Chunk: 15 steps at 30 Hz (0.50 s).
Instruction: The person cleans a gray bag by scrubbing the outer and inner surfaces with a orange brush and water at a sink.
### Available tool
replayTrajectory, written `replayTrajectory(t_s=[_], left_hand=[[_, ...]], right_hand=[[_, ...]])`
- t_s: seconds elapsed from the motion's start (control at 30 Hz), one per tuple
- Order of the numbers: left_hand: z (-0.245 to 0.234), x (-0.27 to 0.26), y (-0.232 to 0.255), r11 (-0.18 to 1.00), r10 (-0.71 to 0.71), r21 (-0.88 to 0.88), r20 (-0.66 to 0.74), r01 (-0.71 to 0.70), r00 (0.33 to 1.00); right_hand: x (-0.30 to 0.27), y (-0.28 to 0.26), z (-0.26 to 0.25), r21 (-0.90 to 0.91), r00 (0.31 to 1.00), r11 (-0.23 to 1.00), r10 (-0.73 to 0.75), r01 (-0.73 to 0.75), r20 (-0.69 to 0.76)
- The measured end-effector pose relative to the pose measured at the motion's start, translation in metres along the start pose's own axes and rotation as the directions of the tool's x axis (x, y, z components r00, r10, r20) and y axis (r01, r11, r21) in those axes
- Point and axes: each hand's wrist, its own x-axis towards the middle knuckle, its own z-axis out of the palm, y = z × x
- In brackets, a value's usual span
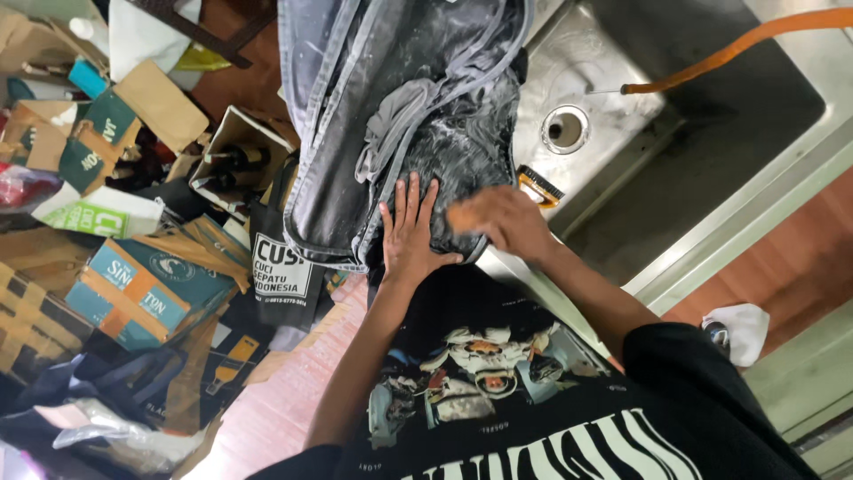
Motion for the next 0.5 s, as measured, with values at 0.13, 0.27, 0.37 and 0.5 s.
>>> replayTrajectory(t_s=[0.13, 0.27, 0.37, 0.5], left_hand=[[-0.008, 0.002, 0.005, 1.0, -0.018, 0.023, 0.004, 0.018, 1.0], [-0.008, 0.003, 0.006, 0.998, -0.019, 0.054, 0.018, 0.018, 1.0], [-0.006, -0.003, 0.006, 0.997, -0.039, 0.071, 0.046, 0.036, 0.998], [-0.014, -0.001, 0.007, 0.997, -0.058, 0.046, 0.082, 0.055, 0.995]], right_hand=[[0.059, -0.042, -0.035, 0.231, 0.949, 0.922, 0.287, -0.31, 0.129], [0.051, -0.007, -0.026, 0.152, 0.82, 0.806, 0.559, -0.572, 0.122], [0.033, -0.031, -0.012, 0.161, 0.862, 0.847, 0.492, -0.507, 0.124], [0.079, -0.035, -0.047, 0.861, 0.887, 0.35, 0.409, -0.368, 0.212]])
